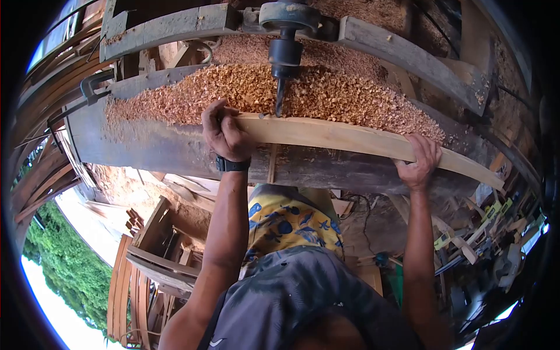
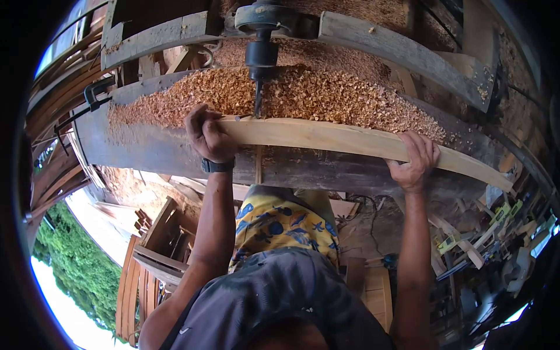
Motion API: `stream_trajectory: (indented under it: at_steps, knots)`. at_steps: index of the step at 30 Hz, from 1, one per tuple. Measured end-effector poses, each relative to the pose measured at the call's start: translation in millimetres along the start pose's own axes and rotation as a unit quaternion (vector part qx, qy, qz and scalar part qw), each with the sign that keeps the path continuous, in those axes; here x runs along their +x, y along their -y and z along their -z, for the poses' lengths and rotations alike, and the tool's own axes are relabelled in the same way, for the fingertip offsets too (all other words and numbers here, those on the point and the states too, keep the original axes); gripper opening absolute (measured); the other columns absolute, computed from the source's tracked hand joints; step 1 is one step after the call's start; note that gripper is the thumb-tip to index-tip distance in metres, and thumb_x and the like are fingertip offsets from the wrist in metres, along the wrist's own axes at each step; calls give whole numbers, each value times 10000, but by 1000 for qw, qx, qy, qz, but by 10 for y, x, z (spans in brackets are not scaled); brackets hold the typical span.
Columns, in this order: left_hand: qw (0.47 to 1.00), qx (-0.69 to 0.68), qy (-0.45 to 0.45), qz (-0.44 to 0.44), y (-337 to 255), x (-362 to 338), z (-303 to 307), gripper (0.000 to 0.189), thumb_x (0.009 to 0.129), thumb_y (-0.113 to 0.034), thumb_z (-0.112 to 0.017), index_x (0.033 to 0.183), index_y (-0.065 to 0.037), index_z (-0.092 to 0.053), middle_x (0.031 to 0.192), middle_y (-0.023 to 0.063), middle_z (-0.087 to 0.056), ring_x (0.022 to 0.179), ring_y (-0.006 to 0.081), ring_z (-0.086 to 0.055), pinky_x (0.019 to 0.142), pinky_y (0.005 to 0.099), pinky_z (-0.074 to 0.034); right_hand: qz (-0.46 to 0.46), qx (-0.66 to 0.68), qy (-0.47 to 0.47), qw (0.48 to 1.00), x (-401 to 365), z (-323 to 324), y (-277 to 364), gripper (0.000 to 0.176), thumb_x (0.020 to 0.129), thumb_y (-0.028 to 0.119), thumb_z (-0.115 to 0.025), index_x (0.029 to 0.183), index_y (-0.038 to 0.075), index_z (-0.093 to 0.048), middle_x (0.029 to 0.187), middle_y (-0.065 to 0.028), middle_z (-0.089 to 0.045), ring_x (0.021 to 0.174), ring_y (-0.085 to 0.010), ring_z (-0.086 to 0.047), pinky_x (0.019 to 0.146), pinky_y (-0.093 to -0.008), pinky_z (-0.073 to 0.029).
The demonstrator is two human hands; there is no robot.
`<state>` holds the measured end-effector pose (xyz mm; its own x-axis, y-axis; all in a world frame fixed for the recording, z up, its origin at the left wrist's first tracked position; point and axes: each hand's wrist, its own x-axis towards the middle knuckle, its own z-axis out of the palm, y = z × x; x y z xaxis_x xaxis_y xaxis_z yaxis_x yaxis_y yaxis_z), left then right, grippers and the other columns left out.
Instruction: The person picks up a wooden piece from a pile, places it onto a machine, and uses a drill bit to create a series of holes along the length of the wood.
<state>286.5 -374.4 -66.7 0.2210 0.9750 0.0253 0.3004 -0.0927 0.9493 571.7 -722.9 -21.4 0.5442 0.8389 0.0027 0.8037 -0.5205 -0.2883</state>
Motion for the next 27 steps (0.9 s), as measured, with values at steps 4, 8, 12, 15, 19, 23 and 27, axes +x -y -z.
stream_trajectory:
  at_steps: [4,8,12,15,19,23,27]
  knots:
    - [998,-50,-22,2,27,-22,-46,321,1002,-6,-486,1287,-20,-634,948,60,-657,848,134,-596,773,282,-489,-8,14,-13,1000,-8,-17,-7,625,649,299,-955,1227,152,-766,1251,-42,-744,1168,-305,-650,1100,-501,-399]
    - [999,-23,-10,21,99,-86,56,263,1038,-7,-490,1261,-25,-626,971,57,-639,861,134,-588,794,280,-491,-7,27,6,1000,-50,18,-35,592,673,335,-943,1211,154,-774,1231,-44,-745,1169,-307,-646,1114,-506,-392]
    - [998,57,-9,24,109,-443,306,204,1035,-19,-496,1196,-11,-622,996,75,-638,831,154,-585,804,314,-515,14,36,34,999,84,123,-3,582,655,313,-944,1194,159,-789,1214,-43,-745,1165,-307,-646,1110,-499,-395]
    - [996,72,-35,41,42,-564,274,224,1016,5,-495,1190,-2,-636,986,88,-639,858,166,-612,819,322,-527,30,36,38,998,113,125,-68,597,633,308,-956,1186,152,-796,1205,-41,-747,1167,-306,-646,1106,-491,-399]
    - [996,85,-1,33,72,-552,295,241,1030,3,-486,1184,-16,-670,987,56,-649,850,131,-588,806,284,-506,34,48,37,998,103,128,-89,604,621,288,-958,1182,139,-792,1198,-45,-752,1161,-308,-649,1103,-486,-401]
    - [998,58,-16,13,85,-532,252,251,1007,22,-489,1163,-19,-680,978,55,-657,861,130,-597,810,290,-512,26,51,36,998,96,129,-75,584,627,257,-941,1174,126,-787,1198,-55,-757,1149,-312,-655,1107,-491,-400]
    - [997,75,-14,-11,83,-508,216,266,994,35,-484,1166,-21,-679,977,61,-661,846,139,-605,796,303,-525,14,48,34,998,89,137,-62,581,628,227,-924,1179,114,-779,1202,-71,-754,1151,-327,-657,1119,-510,-402]
